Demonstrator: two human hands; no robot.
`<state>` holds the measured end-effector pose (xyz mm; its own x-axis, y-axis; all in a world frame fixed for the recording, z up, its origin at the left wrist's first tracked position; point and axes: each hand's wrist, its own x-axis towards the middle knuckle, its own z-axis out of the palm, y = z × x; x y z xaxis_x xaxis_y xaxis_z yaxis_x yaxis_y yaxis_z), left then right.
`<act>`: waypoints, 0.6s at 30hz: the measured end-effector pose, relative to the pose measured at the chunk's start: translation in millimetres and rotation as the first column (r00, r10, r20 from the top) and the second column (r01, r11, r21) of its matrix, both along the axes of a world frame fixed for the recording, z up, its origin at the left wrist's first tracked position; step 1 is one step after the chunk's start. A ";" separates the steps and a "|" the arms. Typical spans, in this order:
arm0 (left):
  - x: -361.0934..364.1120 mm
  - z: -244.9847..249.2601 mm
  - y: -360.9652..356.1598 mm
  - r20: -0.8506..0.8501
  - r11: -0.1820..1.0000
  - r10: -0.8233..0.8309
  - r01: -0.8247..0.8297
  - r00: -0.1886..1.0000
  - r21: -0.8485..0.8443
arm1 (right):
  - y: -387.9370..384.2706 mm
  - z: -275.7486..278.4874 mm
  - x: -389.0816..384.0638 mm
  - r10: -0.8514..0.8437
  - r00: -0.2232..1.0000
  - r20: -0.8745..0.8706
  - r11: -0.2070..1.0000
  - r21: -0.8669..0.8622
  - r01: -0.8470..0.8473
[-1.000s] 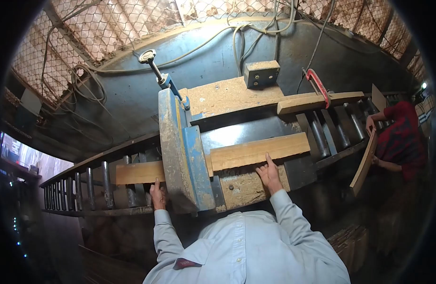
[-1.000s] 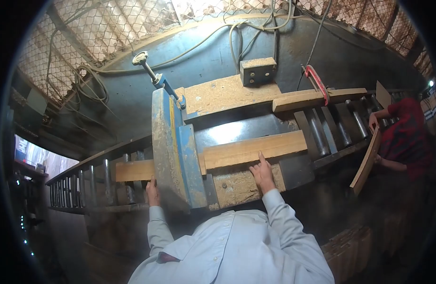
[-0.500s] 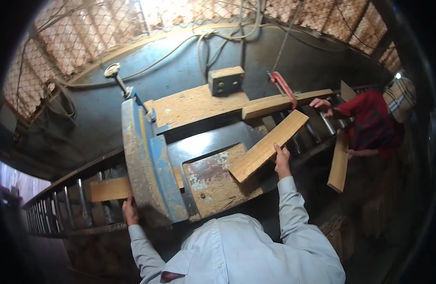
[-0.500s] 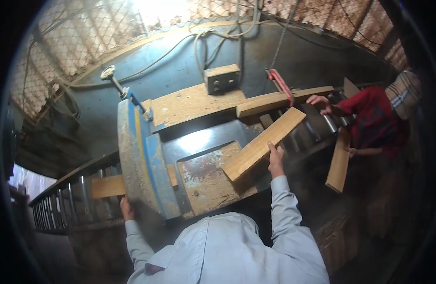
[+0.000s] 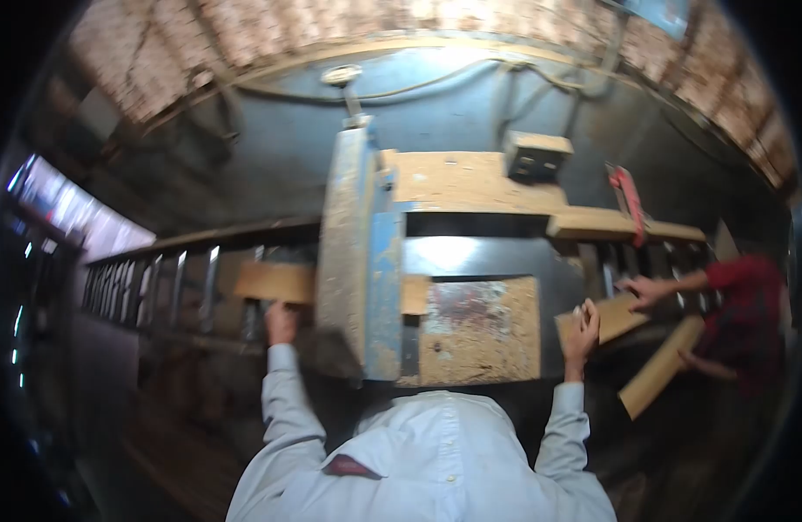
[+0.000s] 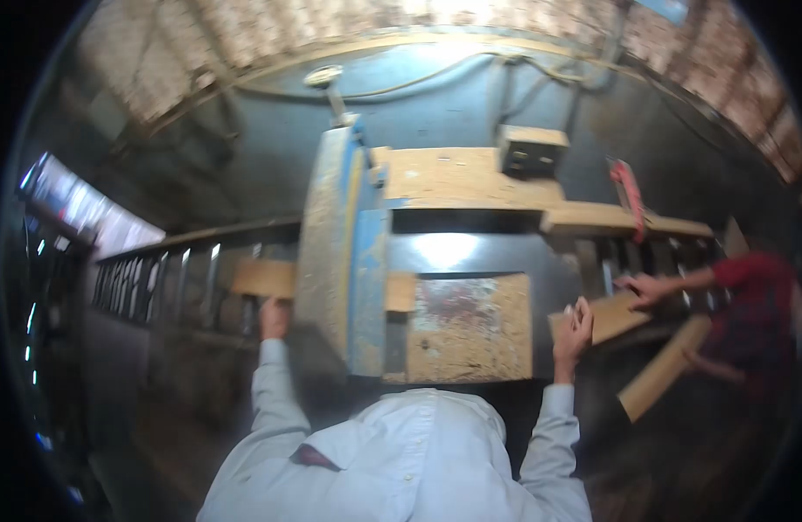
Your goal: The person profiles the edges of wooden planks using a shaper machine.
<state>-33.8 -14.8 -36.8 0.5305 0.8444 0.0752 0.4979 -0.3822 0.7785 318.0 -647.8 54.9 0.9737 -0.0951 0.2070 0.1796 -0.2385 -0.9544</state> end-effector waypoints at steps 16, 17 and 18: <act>40.4 14.8 -5.5 0.157 0.954 -0.059 0.102 0.986 -0.284 | 71.4 -18.5 5.3 0.219 0.974 0.066 0.625 -0.776 -0.087; 40.1 3.5 -4.0 0.230 0.932 -0.054 0.132 0.972 -0.337 | 71.1 -22.2 8.8 0.216 0.972 0.093 0.625 -0.778 -0.065; 40.7 5.9 -12.0 0.260 0.905 0.010 0.102 0.966 -0.413 | 72.5 -23.9 10.8 0.207 0.974 0.092 0.628 -0.776 -0.060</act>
